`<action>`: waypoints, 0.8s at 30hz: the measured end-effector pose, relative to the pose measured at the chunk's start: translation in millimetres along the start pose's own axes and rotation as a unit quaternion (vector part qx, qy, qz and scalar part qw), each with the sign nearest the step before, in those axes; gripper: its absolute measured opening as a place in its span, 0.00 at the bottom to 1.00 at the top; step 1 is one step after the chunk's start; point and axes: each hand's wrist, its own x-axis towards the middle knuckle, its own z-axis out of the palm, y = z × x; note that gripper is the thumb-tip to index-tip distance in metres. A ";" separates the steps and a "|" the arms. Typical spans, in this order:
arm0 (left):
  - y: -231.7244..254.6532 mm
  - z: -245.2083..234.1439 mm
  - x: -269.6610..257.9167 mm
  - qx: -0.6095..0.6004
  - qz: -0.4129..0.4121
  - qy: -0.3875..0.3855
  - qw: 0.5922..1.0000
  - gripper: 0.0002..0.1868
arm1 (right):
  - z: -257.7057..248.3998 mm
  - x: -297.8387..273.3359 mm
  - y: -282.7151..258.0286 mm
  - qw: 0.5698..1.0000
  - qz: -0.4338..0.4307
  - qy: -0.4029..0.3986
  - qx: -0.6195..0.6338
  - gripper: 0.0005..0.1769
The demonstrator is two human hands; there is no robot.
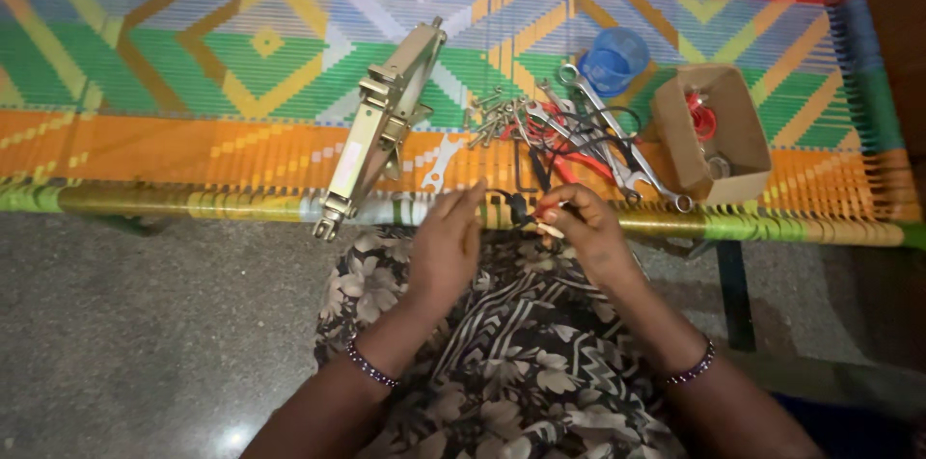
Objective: The person strips the outer insulation from a black electrical cable using a yellow utility knife, then twists the exposed inner wires together by hand. The person repeats the stripping and twisting process on the same cable segment multiple times.
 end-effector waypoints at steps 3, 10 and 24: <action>-6.0 7.7 -4.2 -0.029 -0.010 0.029 0.999 0.17 | 2.0 0.2 3.8 0.999 0.017 0.027 0.037 0.08; -30.5 43.9 -12.0 -0.511 -0.256 0.002 0.820 0.09 | 31.6 -13.0 -0.6 0.998 -0.007 0.043 0.055 0.08; -8.1 33.9 -7.5 -0.539 -0.292 -0.027 0.790 0.23 | 55.7 -33.1 -41.9 0.951 -0.219 -0.025 -0.217 0.07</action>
